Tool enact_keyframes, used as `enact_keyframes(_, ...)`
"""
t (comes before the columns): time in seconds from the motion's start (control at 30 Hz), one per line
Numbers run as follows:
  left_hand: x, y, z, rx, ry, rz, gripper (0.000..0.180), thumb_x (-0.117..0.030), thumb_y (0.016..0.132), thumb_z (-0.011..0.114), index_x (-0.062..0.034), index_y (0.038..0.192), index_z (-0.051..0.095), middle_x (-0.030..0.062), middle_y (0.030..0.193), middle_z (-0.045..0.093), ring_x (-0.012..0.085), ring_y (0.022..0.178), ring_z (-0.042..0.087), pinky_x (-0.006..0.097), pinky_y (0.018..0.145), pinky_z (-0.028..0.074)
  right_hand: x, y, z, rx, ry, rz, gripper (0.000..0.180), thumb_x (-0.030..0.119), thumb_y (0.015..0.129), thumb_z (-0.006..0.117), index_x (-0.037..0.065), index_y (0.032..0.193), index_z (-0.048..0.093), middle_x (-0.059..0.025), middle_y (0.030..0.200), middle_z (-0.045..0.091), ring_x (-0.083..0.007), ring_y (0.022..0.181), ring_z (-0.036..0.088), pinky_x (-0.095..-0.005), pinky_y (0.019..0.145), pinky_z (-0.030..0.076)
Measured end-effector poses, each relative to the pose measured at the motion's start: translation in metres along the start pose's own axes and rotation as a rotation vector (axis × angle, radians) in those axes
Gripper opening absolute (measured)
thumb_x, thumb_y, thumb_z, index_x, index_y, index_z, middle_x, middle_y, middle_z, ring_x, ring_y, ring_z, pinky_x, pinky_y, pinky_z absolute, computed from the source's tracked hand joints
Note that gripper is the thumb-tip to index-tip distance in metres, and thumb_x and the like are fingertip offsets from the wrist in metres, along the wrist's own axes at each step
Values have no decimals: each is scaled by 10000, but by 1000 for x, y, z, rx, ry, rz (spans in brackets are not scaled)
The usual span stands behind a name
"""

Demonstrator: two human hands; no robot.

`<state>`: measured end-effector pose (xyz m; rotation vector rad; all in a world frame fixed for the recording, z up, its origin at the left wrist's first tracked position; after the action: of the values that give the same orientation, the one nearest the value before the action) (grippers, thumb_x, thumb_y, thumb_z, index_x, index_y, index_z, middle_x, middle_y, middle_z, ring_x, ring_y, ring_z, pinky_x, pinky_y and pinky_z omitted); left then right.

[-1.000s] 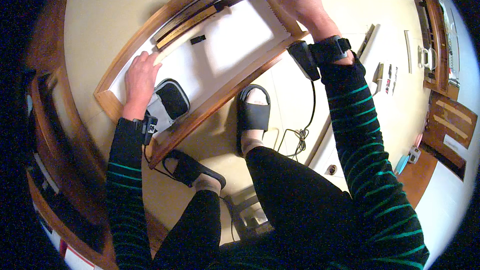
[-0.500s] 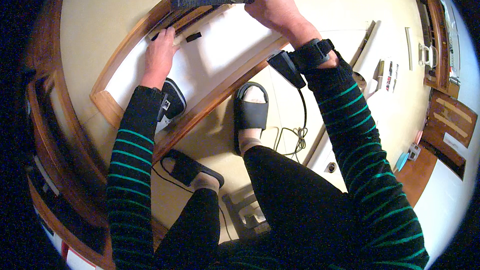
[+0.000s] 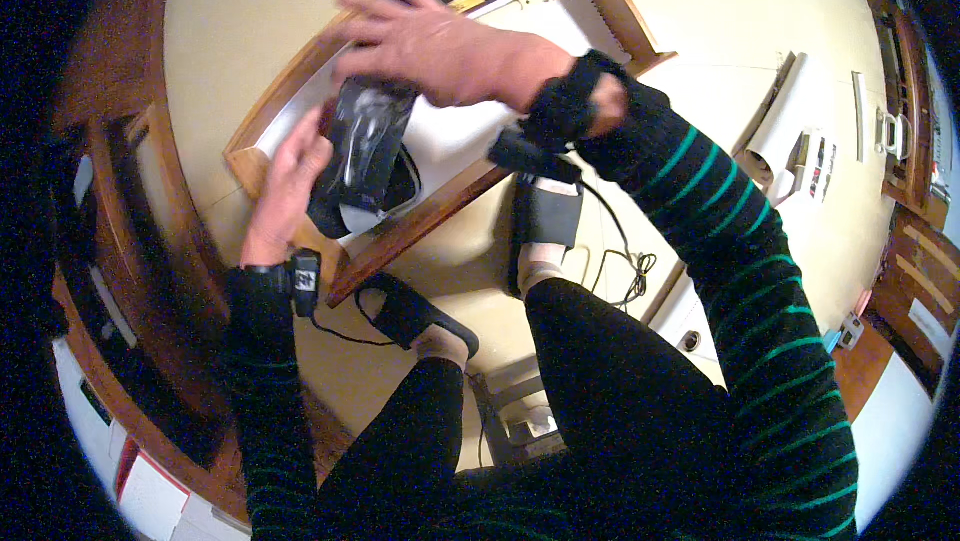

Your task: The person places a printed sheet into a wooden frame, smooths it flat, and then places a black case, a small container, and a wooden flute into the frame. The person adjusts the items to fit within the frame.

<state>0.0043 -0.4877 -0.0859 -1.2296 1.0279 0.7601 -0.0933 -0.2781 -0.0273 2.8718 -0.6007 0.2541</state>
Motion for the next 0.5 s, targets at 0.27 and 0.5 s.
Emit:
enact_keyframes(0.27,30,-57,5,-207,-354,-125,529,-193,965,691,-34,1415,461,44,1296,566,144,1170,528,308,1042,423,33,41,9,-312,517,269,580,74,803,682,144,1358,531,-157,1504,426,-425,1367,426,-520,1134,386)
enact_keyframes(0.5,39,-56,3,-165,-230,-101,636,-115,909,737,-30,1438,395,70,1297,560,163,1188,536,325,1046,436,27,28,45,-386,1158,468,490,351,1020,598,-38,1317,574,-160,1129,699,-222,1013,657,-358,889,540)
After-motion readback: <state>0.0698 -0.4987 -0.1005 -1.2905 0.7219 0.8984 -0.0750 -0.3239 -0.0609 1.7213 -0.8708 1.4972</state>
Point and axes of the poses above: each hand's wrist, its own y-axis towards the middle knuckle, its own z-axis out of the palm, x = y × z, the point moved 4 cm from there along y, towards the middle knuckle
